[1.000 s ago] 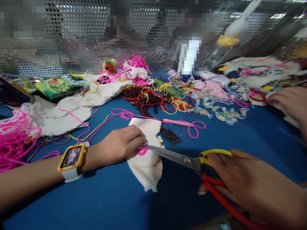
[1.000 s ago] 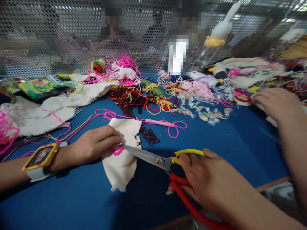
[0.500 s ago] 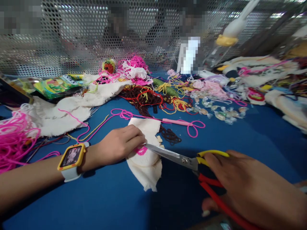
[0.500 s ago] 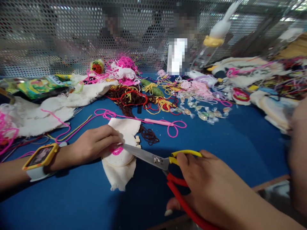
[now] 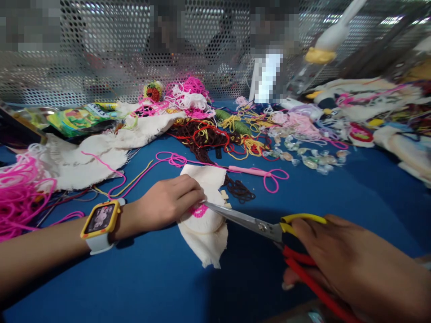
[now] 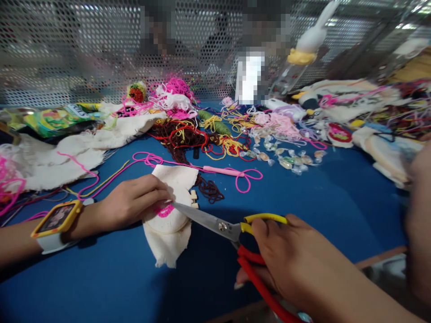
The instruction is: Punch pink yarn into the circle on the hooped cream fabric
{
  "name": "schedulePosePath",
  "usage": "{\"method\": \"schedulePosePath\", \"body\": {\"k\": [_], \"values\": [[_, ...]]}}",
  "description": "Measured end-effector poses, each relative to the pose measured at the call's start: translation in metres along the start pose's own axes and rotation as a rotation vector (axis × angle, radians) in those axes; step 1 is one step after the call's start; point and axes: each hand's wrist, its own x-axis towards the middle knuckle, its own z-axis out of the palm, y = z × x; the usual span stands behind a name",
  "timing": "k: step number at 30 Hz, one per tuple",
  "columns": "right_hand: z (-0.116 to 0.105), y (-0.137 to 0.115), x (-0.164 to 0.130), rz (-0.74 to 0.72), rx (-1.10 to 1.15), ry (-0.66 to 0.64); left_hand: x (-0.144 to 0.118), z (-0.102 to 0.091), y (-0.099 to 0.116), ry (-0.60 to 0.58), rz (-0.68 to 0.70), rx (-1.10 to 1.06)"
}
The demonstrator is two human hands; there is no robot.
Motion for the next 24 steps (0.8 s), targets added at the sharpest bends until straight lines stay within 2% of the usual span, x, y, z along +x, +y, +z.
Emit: {"method": "schedulePosePath", "body": {"k": [3,15,18,24], "values": [[0.0003,0.0033,-0.0033,-0.096,0.001,-0.020,0.0002,-0.0002,0.0002,-0.004,0.000,-0.008],[-0.0034,0.0004,0.0029,-0.203,-0.138,0.035,-0.0008,0.0005,0.0001,-0.007,-0.004,0.000],[-0.0010,0.0015,0.0012,-0.198,-0.150,0.041,-0.0005,0.0009,0.0001,-0.008,0.000,-0.004],[0.0037,0.0044,-0.0014,-0.130,-0.130,-0.026,0.0007,0.0001,-0.0003,-0.005,0.004,0.006]]}}
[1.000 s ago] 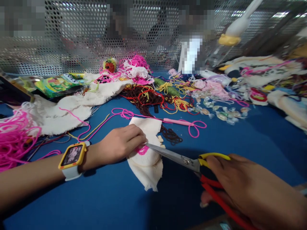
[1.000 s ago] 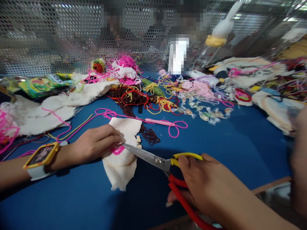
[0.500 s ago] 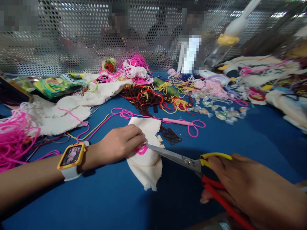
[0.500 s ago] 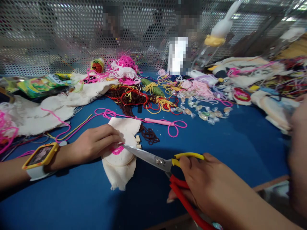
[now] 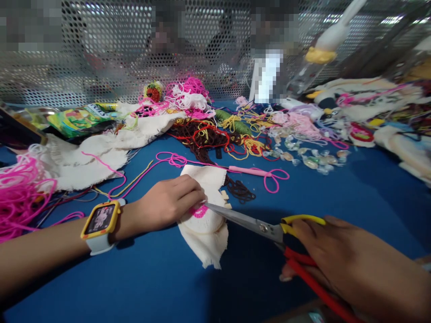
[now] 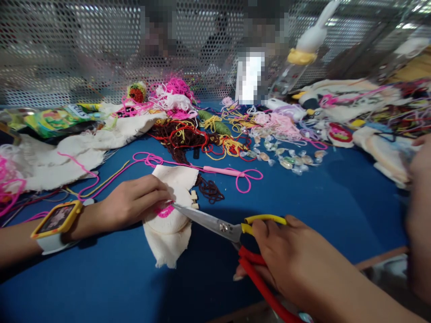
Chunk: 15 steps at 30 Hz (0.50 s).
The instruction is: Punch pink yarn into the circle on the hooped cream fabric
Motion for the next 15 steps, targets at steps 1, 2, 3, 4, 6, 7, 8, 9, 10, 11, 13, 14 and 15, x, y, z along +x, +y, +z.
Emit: {"method": "schedulePosePath", "body": {"k": [1,2,3,4,6,7,8,9,10,11,13,14,15], "values": [[0.000,-0.001,0.000,0.015,0.011,-0.010,0.000,0.000,0.000,0.001,0.004,0.003],[-0.001,-0.002,0.001,0.034,0.026,-0.020,0.001,-0.001,0.000,0.000,0.008,0.007],[-0.002,-0.004,0.002,0.057,0.047,-0.030,0.001,-0.001,0.000,-0.001,0.012,0.012],[-0.003,-0.006,0.002,0.084,0.070,-0.038,0.001,-0.002,0.000,-0.003,0.016,0.019],[-0.005,-0.009,0.003,0.136,0.117,-0.047,0.001,-0.002,0.001,-0.016,0.021,0.034],[-0.006,-0.010,0.003,0.154,0.137,-0.049,0.001,-0.002,0.000,-0.020,0.023,0.041],[-0.007,-0.011,0.003,0.172,0.154,-0.052,0.000,-0.002,0.000,-0.021,0.026,0.048],[-0.007,-0.012,0.003,0.186,0.168,-0.058,0.000,-0.001,0.000,-0.018,0.030,0.051],[-0.008,-0.012,0.004,0.197,0.178,-0.064,0.000,-0.001,0.000,-0.015,0.032,0.051],[-0.009,-0.012,0.005,0.201,0.189,-0.080,0.000,-0.001,0.000,-0.009,0.033,0.047],[-0.011,-0.012,0.008,0.203,0.210,-0.120,0.000,0.000,0.001,-0.003,0.029,0.029],[-0.012,-0.012,0.010,0.208,0.216,-0.146,0.000,0.000,0.001,-0.004,0.024,0.019],[-0.013,-0.012,0.012,0.216,0.224,-0.180,0.000,0.000,0.001,-0.002,0.020,0.012]]}}
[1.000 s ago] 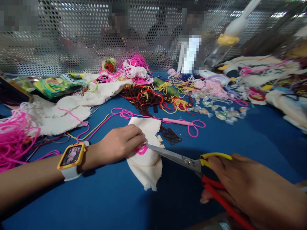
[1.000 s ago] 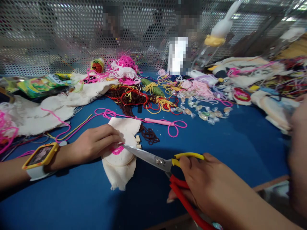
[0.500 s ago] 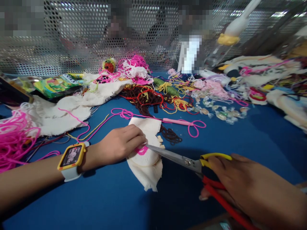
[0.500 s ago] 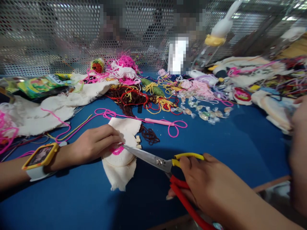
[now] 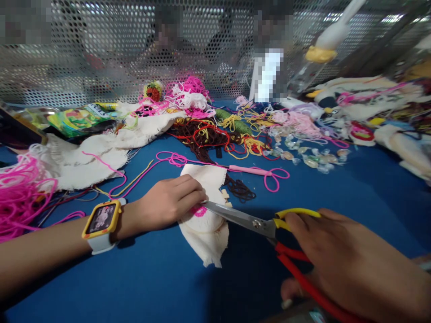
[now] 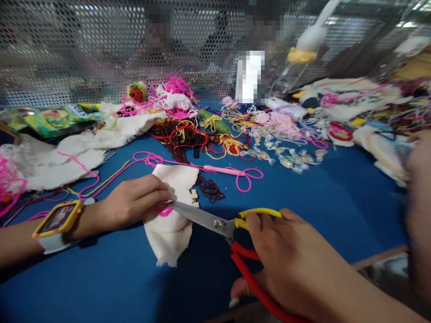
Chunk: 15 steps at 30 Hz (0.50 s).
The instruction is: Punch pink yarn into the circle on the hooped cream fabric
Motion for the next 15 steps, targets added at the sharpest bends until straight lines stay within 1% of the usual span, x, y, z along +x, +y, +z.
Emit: {"method": "schedulePosePath", "body": {"k": [4,6,9,11,15], "values": [[-0.0049,-0.0058,0.0065,0.066,0.000,-0.111,-0.0010,0.0000,0.0000,0.003,-0.004,0.007],[-0.0062,-0.0079,0.0084,0.058,-0.038,-0.127,-0.0017,-0.0001,-0.0003,0.002,-0.005,0.015],[-0.0070,-0.0084,0.0088,0.000,-0.140,-0.132,-0.0023,0.0000,-0.0006,0.001,-0.004,0.031],[-0.0064,-0.0070,0.0076,-0.056,-0.209,-0.105,-0.0022,0.0002,-0.0006,0.004,0.001,0.044],[-0.0028,-0.0025,0.0045,-0.125,-0.254,0.021,-0.0014,0.0002,-0.0005,0.000,0.000,0.041]]}}
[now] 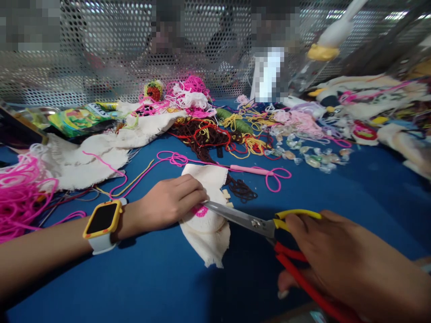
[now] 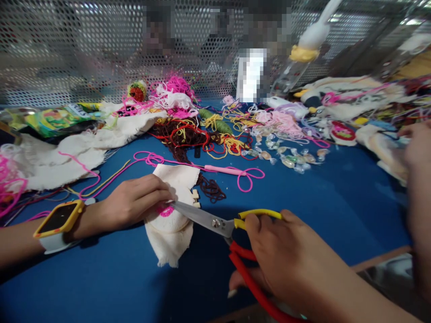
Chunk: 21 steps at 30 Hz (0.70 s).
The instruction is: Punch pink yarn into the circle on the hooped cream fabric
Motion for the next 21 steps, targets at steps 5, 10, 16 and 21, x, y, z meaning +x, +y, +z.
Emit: {"method": "schedulePosePath", "body": {"k": [5,10,16,21], "values": [[0.001,0.002,0.001,-0.011,0.071,0.029,0.000,-0.001,0.000,0.007,-0.004,-0.003],[0.003,0.004,-0.002,0.077,0.172,0.014,-0.002,0.001,0.001,0.002,-0.070,-0.062],[0.013,0.006,-0.021,0.145,0.147,0.105,-0.003,0.004,-0.001,0.050,-0.233,-0.241],[0.031,0.019,-0.048,0.266,0.000,0.126,0.007,-0.010,-0.007,0.179,-0.381,-0.239]]}}
